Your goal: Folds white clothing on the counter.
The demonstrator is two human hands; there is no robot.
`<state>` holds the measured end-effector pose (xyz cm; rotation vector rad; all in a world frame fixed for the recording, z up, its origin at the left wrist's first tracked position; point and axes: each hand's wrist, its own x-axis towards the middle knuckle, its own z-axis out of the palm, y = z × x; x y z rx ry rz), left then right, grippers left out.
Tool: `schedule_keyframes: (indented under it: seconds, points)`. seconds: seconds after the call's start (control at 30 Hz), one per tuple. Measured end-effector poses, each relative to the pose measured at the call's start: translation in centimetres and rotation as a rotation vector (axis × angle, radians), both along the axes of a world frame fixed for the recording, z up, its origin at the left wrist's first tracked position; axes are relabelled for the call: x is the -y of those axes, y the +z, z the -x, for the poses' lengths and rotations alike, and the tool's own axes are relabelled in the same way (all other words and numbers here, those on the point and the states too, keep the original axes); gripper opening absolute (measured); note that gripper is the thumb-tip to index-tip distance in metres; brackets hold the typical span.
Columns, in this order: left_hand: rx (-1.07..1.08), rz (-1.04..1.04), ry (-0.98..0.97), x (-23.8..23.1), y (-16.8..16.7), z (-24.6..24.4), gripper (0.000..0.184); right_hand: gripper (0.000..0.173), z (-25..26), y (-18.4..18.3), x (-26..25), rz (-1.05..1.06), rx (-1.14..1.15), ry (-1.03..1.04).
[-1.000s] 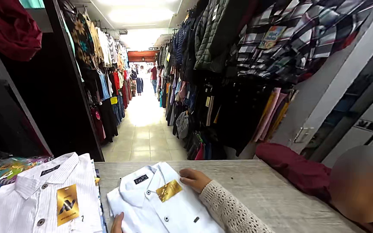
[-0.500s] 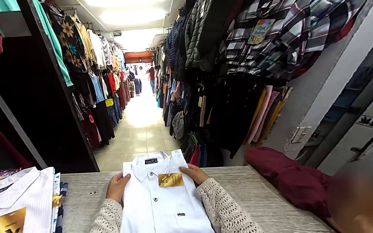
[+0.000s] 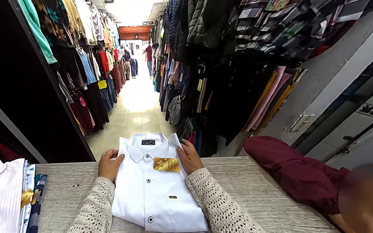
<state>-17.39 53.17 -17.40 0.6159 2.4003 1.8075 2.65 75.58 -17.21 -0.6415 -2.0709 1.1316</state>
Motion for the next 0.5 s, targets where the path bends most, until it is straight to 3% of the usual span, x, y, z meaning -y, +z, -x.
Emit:
schedule_keyframes:
  seconds: [0.07,0.13,0.23,0.33,0.4,0.5]
  points:
    - [-0.063,-0.072,-0.016,0.4,0.1,-0.2,0.023,0.028,-0.6,0.1,0.4,0.0,-0.032,-0.023]
    - [-0.015,-0.243,-0.07,0.3,1.0,-1.0,0.021,0.027,-1.5,1.8,2.1,0.145,-0.138,-0.057]
    - [0.113,-0.443,-0.175,0.5,3.7,-2.9,0.019,0.029,-3.2,4.7,4.0,0.316,-0.33,0.032]
    - [0.08,-0.526,-0.237,2.2,7.2,-5.6,0.019,0.026,-5.2,7.3,5.9,0.354,-0.505,0.067]
    - [0.033,-0.589,-0.294,4.0,9.6,-7.9,0.029,0.025,-7.8,9.1,7.6,0.328,-0.61,0.154]
    - [-0.027,-0.52,-0.35,8.1,11.9,-11.9,0.051,0.018,-13.2,10.7,11.1,0.227,-0.677,0.277]
